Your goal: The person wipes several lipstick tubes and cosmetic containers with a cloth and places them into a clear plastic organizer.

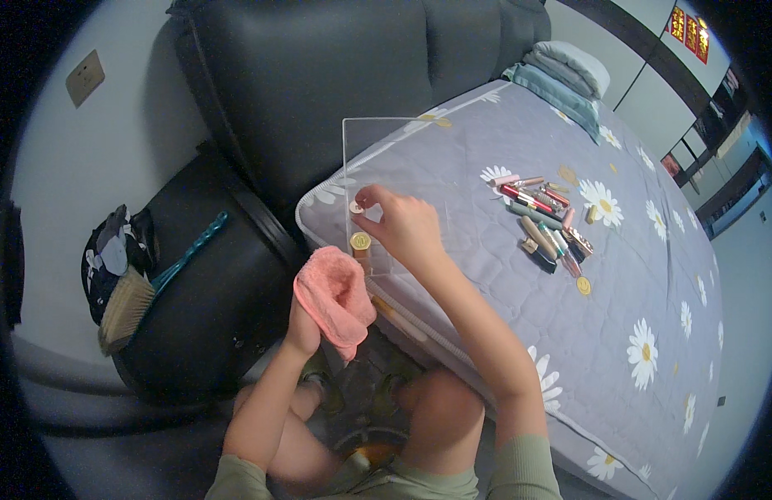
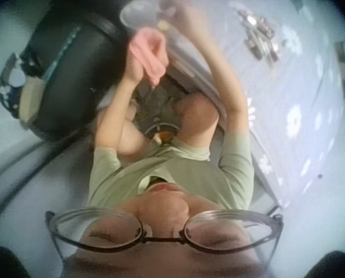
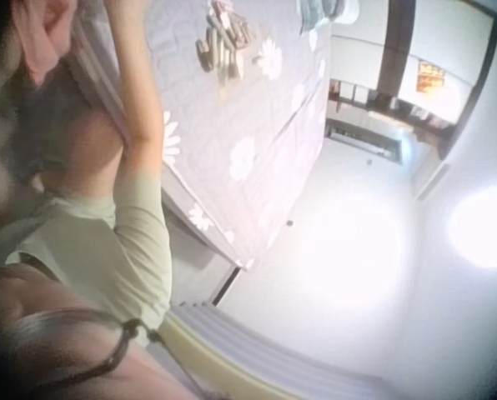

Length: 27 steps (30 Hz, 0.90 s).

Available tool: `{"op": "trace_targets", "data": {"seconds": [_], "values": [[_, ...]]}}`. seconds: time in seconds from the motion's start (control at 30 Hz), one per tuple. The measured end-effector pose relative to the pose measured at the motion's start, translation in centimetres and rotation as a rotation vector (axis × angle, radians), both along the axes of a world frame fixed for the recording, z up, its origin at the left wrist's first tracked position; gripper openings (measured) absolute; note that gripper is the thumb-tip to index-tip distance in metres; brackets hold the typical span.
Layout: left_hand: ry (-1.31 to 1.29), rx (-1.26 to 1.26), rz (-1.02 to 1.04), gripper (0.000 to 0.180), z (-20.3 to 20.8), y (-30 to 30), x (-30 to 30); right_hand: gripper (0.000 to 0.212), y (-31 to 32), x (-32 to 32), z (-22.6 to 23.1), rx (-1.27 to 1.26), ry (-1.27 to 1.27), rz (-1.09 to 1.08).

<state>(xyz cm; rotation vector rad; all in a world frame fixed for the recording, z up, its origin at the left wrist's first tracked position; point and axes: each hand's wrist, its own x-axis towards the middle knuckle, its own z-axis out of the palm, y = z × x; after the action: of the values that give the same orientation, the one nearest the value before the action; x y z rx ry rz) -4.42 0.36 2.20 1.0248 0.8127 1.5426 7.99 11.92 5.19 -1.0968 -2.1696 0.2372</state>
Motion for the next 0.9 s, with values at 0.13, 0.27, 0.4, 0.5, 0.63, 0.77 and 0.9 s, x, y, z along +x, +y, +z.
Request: {"op": "trace_targets", "data": {"seconds": [0.13, 0.27, 0.4, 0.5, 0.63, 0.77, 0.9], "values": [[-0.078, -0.03, -0.081, 0.028, 0.8, -0.1, 0.4, 0.021, -0.2, 0.2, 0.0, 0.001, 0.035, 0.002], [-0.138, -0.086, -0.155, 0.03, 0.8, -0.2, 0.8, 0.019, -1.0, 0.9, 0.3, 0.013, 0.093, 0.012], [-0.1, -0.122, -0.258, 0.039, 0.9, -0.2, 1.4, 0.015, -2.3, 2.7, 0.6, 0.019, 0.096, -0.03], [-0.14, -0.143, -0.325, 0.037, 0.5, 0.2, 2.5, 0.012, -3.2, 4.6, 0.5, 0.038, 0.122, -0.043], [-0.221, -0.174, -0.404, 0.035, 0.0, 0.7, 4.4, 0.013, -4.4, 7.7, 0.6, 0.04, 0.161, -0.094], [-0.346, -0.253, -0.381, 0.04, 1.6, 0.2, 7.1, 0.013, -4.7, 11.4, -0.2, 0.026, 0.202, -0.198], [-0.354, -0.26, -0.502, 0.038, 1.4, 0.3, 9.5, 0.012, -4.6, 16.1, -1.4, 0.032, 0.189, -0.384]]}}
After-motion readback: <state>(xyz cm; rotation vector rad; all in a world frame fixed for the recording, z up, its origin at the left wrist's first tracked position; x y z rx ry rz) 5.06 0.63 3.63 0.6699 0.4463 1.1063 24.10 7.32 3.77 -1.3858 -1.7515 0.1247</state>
